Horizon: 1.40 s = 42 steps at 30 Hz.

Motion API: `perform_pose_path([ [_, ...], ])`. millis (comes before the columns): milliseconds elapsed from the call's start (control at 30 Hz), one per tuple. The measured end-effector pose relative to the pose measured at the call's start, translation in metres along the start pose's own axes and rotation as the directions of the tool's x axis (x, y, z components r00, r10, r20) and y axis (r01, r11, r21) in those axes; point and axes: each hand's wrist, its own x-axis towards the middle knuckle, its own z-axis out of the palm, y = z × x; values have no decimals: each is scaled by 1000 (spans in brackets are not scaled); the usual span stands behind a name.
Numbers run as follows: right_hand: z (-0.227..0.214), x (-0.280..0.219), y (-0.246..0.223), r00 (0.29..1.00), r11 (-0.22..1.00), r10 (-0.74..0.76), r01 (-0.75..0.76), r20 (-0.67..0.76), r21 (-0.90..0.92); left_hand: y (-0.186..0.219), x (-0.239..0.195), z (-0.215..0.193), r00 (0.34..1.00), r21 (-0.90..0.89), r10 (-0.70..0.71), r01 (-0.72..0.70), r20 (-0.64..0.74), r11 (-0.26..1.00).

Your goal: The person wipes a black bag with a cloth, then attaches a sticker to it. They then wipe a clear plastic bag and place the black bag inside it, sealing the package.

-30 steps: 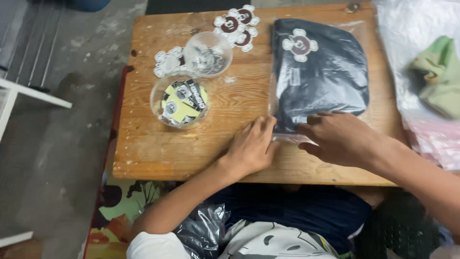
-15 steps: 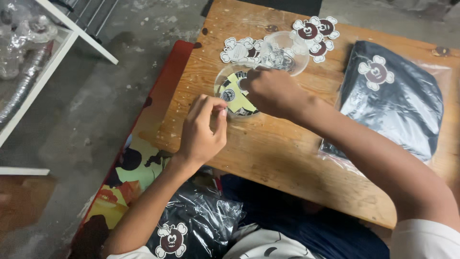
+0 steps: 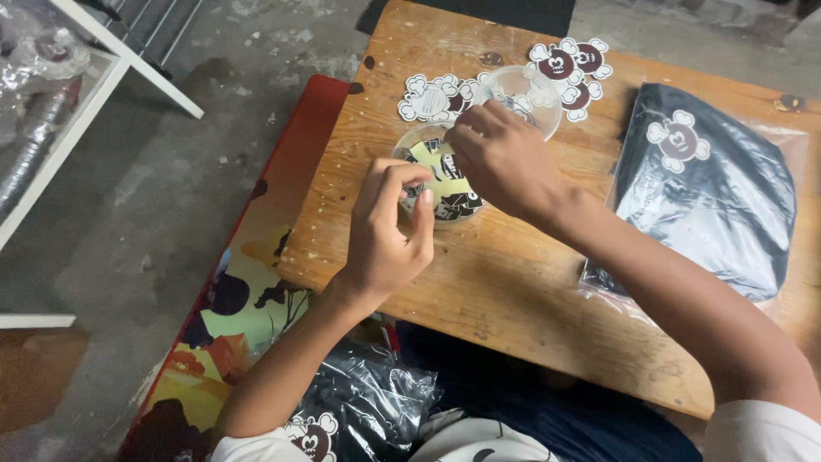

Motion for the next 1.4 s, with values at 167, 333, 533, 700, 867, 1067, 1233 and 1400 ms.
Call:
perform_pose_path([
  [167,-52,-42,-5,959,864,234,-128,-162,486,11,11,32,999,11,21,-21,30,1000],
  [333,-122,-102,-17,900,649,435,-299,-19,699,43,16,74,977,-362,41,39,211,932],
  [533,-172,-198,-14,753,225,609,-465,249,856,84,17,140,826,-623,201,214,527,753],
  [700,-196,-268,-25,559,313,795,-708,233,633,104,16,184,652,-552,272,271,708,789],
  [867,-203,-314,-57,535,489,845,-755,-21,437,76,-19,227,454,-181,475,-552,754,814],
  [1067,-165,-321,-86,767,695,590,-641,252,326,79,-10,218,596,-127,640,-676,484,726],
  [1233,-147,-271,-57,765,776,544,-615,345,140,86,-10,218,617,-104,732,-740,289,664],
  [1400,-88,-263,-10,770,790,603,-612,207,-26,78,-18,224,631,-141,758,-746,166,651],
])
